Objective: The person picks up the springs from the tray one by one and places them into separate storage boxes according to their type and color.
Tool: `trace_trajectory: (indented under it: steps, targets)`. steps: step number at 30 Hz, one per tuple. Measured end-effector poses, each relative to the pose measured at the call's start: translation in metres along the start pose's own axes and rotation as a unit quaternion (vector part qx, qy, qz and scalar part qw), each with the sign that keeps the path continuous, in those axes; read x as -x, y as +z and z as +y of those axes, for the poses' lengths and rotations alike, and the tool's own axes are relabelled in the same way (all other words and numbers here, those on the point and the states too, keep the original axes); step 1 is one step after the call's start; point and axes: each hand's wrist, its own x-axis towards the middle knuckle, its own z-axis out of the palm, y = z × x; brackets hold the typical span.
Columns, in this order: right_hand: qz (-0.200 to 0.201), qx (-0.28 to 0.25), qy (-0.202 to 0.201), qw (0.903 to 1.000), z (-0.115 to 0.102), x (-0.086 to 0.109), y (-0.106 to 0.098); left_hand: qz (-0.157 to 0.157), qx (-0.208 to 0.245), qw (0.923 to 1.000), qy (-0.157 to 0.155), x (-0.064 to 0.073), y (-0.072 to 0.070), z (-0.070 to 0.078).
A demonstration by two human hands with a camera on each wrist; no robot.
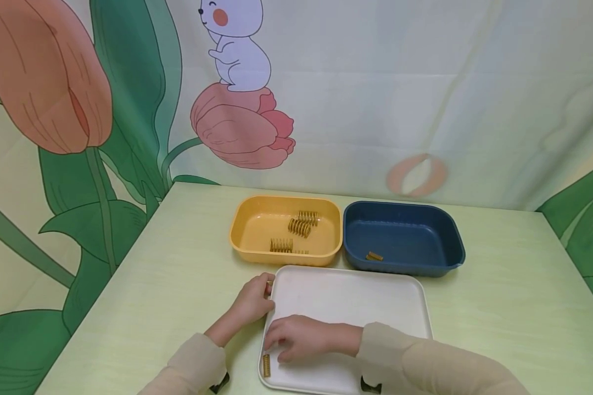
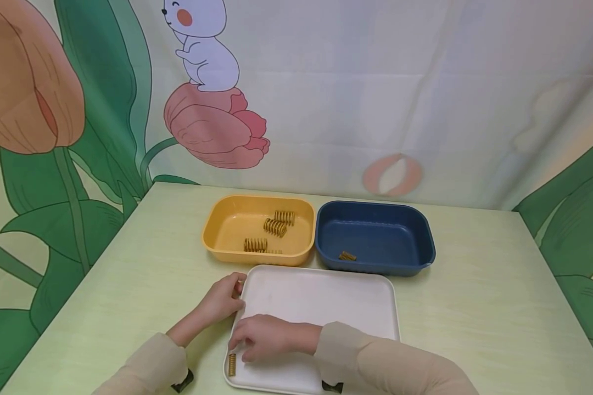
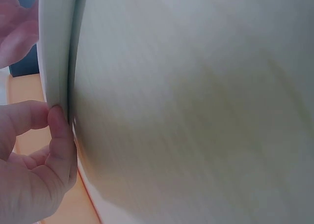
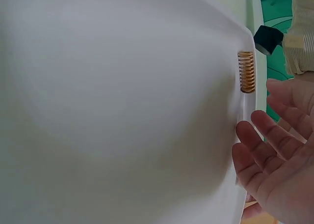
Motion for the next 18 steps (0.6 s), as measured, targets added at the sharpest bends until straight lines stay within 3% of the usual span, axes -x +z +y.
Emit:
trace_trajectory:
  steps: [18]
  targets:
    - [-0.021, 0.043, 0.001, 0.9988, -0.0036, -0.0042, 0.0059, -0.002, -0.009, 1.0, 0.001, 0.0, 0.0004, 0.0012]
